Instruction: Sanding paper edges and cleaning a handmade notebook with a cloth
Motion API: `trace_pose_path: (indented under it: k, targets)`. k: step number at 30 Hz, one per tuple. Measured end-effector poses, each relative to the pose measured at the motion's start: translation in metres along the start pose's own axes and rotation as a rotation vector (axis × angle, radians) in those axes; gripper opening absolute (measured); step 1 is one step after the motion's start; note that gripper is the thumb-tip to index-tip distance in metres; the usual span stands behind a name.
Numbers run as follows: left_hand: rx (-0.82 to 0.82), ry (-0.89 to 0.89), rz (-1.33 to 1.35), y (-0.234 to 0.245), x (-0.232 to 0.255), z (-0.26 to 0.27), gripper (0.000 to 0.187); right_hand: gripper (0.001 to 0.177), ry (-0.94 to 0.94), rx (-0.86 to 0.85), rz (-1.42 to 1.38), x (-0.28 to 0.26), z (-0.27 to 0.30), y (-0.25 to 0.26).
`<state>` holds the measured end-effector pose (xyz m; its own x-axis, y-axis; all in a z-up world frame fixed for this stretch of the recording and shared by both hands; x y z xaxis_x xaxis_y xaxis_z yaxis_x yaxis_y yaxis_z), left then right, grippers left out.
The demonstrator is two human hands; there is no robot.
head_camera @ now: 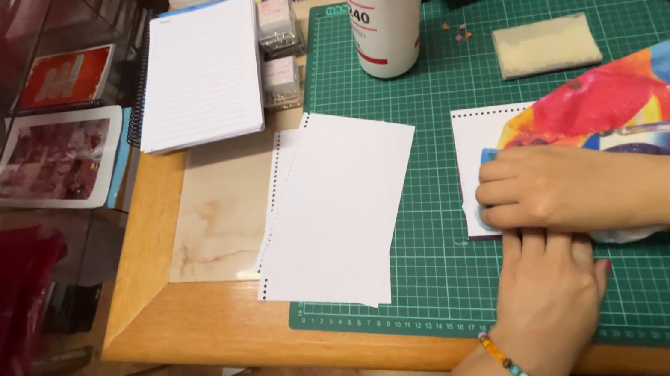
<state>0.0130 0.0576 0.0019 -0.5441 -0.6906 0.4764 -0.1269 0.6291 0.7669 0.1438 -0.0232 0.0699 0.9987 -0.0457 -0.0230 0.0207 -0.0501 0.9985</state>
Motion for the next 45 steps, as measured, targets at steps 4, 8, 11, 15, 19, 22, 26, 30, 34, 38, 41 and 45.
trace_pose_path:
  k: [4, 8, 11, 15, 19, 22, 26, 30, 34, 38, 41, 45]
  targets:
    - [0.027, 0.004, 0.009, -0.010, -0.001, 0.006, 0.044, 0.018, 0.051, -0.039, 0.064, -0.001, -0.009, -0.008]
    - [0.025, 0.003, 0.001, -0.005, 0.000, 0.006, 0.043, 0.018, 0.036, 0.021, 0.066, -0.001, -0.009, -0.013]
    - [0.016, -0.006, -0.042, -0.001, 0.000, 0.004, 0.046, 0.019, 0.020, 0.048, 0.016, 0.003, -0.005, -0.007]
    - [0.034, 0.020, 0.003, 0.006, 0.001, -0.001, 0.054, 0.017, -0.082, 0.081, -0.012, 0.014, 0.004, -0.007]
    - [0.037, 0.025, 0.023, 0.001, 0.000, 0.003, 0.043, 0.016, -0.084, -0.054, 0.009, 0.012, -0.001, -0.012]
    - [-0.017, 0.040, 0.010, -0.004, -0.001, 0.003, 0.043, 0.014, -0.070, -0.078, 0.004, 0.011, -0.006, -0.014]
    - [0.039, 0.034, 0.084, 0.003, 0.000, 0.002, 0.046, 0.028, -0.072, 0.020, -0.014, 0.028, -0.004, -0.014]
    - [0.059, 0.036, 0.085, -0.002, -0.002, 0.002, 0.051, 0.015, -0.317, 0.113, 0.065, 0.045, -0.011, -0.024]
    - [0.055, 0.039, 0.046, 0.003, -0.001, 0.003, 0.051, 0.026, -0.277, 0.034, 0.111, 0.038, -0.015, -0.029]
    - [0.069, 0.022, 0.033, 0.005, -0.004, 0.003, 0.055, 0.019, -0.219, -0.006, 0.195, 0.028, -0.012, -0.037]
    - [0.078, 0.017, 0.066, 0.004, -0.004, 0.002, 0.056, 0.016, -0.171, -0.018, 0.189, 0.021, -0.013, -0.033]
    - [0.052, 0.031, 0.046, -0.001, -0.006, 0.004, 0.053, 0.012, -0.171, -0.037, 0.102, 0.013, -0.014, -0.031]
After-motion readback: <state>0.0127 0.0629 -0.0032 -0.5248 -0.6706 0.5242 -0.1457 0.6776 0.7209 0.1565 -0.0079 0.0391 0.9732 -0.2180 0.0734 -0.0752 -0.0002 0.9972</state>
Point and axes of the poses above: each hand's wrist, its own z-axis away from the middle knuckle, its own y-axis out of the back of the hand, x = y × z, the point moved 1 cm from there along -z, towards the middle knuckle, and after that the axes turned 5 degrees about z, right-handed, at the moved point
